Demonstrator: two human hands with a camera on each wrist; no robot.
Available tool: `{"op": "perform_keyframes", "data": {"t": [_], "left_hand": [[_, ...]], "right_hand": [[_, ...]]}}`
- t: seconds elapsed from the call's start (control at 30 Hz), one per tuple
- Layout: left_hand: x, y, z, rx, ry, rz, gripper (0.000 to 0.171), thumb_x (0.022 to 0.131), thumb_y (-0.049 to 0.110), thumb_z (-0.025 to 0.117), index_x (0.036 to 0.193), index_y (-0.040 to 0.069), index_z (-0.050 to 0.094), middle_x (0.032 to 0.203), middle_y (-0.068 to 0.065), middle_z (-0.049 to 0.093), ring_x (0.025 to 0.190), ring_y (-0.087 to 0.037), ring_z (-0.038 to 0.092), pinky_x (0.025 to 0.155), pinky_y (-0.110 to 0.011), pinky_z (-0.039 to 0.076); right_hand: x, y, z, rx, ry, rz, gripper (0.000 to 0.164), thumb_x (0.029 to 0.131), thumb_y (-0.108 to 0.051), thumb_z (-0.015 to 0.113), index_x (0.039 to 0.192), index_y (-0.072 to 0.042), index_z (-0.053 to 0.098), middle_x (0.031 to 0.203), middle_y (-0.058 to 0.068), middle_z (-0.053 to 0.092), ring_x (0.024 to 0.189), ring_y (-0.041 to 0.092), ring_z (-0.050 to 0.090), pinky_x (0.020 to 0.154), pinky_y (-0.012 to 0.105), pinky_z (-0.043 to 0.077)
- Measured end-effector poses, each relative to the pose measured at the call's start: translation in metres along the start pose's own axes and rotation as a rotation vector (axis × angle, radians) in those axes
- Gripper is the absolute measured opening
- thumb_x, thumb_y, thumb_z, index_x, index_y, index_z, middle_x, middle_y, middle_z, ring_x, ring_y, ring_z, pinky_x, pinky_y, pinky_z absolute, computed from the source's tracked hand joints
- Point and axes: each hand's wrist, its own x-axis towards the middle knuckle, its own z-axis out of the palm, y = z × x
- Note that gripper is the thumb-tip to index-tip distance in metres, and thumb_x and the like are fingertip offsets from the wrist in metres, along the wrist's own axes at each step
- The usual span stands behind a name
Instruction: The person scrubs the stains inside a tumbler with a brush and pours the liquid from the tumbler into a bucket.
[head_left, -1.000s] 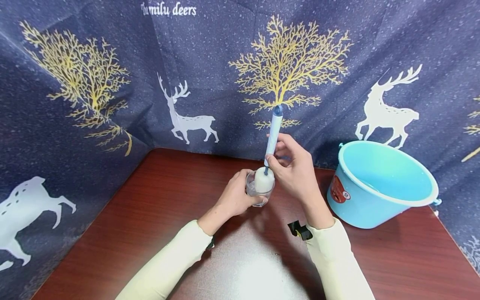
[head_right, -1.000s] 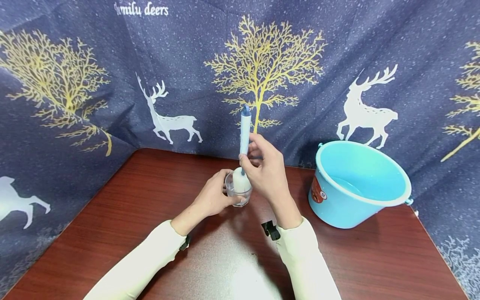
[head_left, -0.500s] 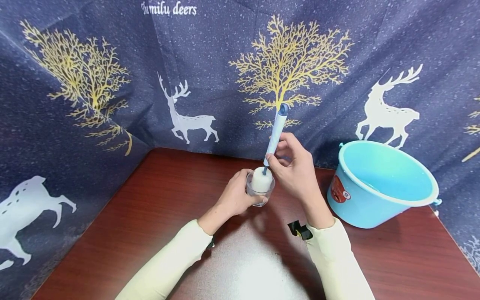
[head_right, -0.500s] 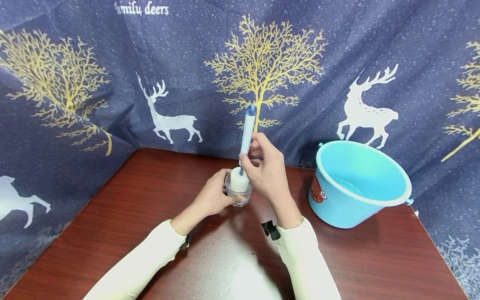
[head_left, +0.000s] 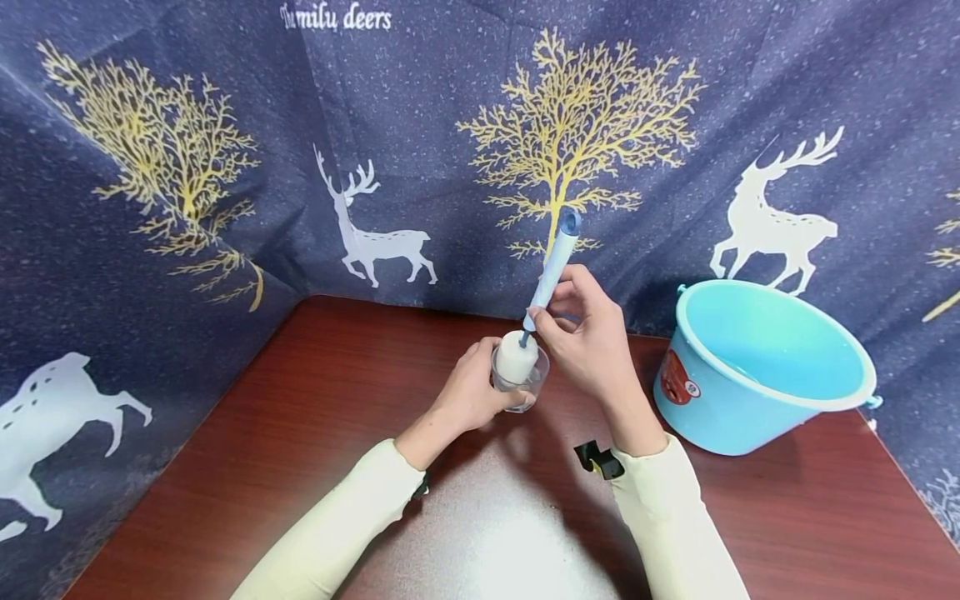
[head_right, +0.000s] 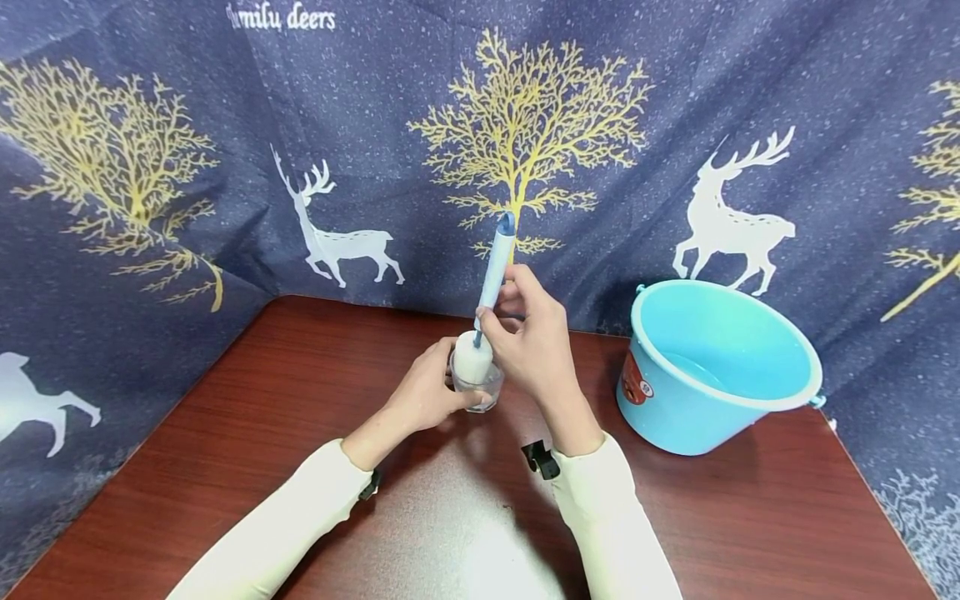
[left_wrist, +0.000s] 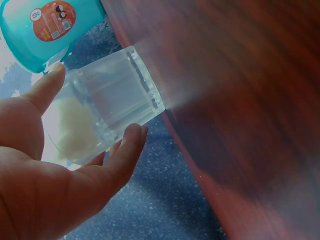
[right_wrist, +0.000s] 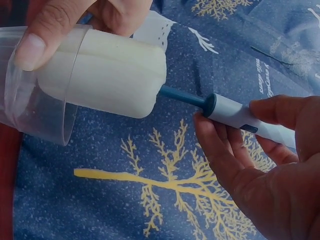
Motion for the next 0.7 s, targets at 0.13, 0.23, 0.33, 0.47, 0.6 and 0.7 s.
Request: {"op": "perform_keyframes", "data": {"t": [0.13, 0.23, 0.33, 0.47, 0.6, 0.7], "left_hand": [[0.0001, 0.0005, -0.0001, -0.001, 0.002, -0.005, 0.088, 0.077, 0.031, 0.098, 0.145, 0.001, 0.051, 0.132, -0.014, 0.063, 0.123, -0.032, 0.06, 0.106, -0.045, 0.049], [0.0001, 0.0005, 0.0003, -0.002, 0.002, -0.01, 0.088, 0.077, 0.031, 0.098, 0.145, 0.001, 0.051, 0.132, -0.014, 0.063, 0.122, -0.032, 0.06, 0.106, -0.045, 0.05], [-0.0001, 0.0005, 0.0006, -0.004, 0.002, -0.01, 0.087, 0.078, 0.03, 0.098, 0.145, 0.001, 0.051, 0.132, -0.014, 0.063, 0.122, -0.031, 0.06, 0.106, -0.045, 0.05], [-0.0005, 0.0003, 0.0004, 0.002, 0.003, -0.002, 0.086, 0.078, 0.03, 0.097, 0.145, 0.001, 0.051, 0.131, -0.014, 0.063, 0.122, -0.032, 0.06, 0.106, -0.045, 0.05], [-0.0006, 0.0003, -0.0004, 0.003, 0.004, 0.01, 0.085, 0.079, 0.029, 0.097, 0.144, 0.0, 0.051, 0.131, -0.015, 0.063, 0.122, -0.032, 0.061, 0.106, -0.045, 0.05], [-0.0006, 0.0, -0.0007, -0.003, 0.003, 0.014, 0.084, 0.079, 0.029, 0.097, 0.144, 0.0, 0.052, 0.131, -0.015, 0.063, 0.123, -0.032, 0.061, 0.107, -0.045, 0.05]], "right_hand": [[-0.0004, 0.001, 0.0002, 0.008, -0.002, -0.003, 0.033, 0.094, 0.005, 0.072, 0.124, -0.004, 0.061, 0.102, 0.013, 0.07, 0.102, 0.028, 0.077, 0.092, 0.042, 0.062], [-0.0006, 0.0015, 0.0004, 0.005, -0.004, -0.006, 0.033, 0.095, 0.005, 0.072, 0.125, -0.004, 0.061, 0.102, 0.013, 0.07, 0.101, 0.027, 0.077, 0.092, 0.041, 0.062], [-0.0006, 0.0013, 0.0005, 0.012, -0.007, -0.002, 0.034, 0.095, 0.005, 0.072, 0.126, -0.005, 0.061, 0.102, 0.013, 0.07, 0.102, 0.024, 0.076, 0.092, 0.038, 0.062], [-0.0002, 0.0006, 0.0007, 0.027, -0.012, -0.002, 0.035, 0.096, 0.006, 0.07, 0.127, -0.007, 0.061, 0.103, 0.012, 0.071, 0.102, 0.022, 0.073, 0.092, 0.035, 0.061], [0.0001, 0.0009, 0.0005, 0.026, -0.01, -0.013, 0.035, 0.096, 0.007, 0.069, 0.126, -0.007, 0.061, 0.104, 0.012, 0.071, 0.102, 0.021, 0.073, 0.091, 0.034, 0.061], [0.0, 0.0012, 0.0001, 0.017, -0.006, -0.027, 0.034, 0.095, 0.008, 0.069, 0.125, -0.005, 0.061, 0.104, 0.012, 0.069, 0.102, 0.022, 0.074, 0.09, 0.034, 0.062]]}}
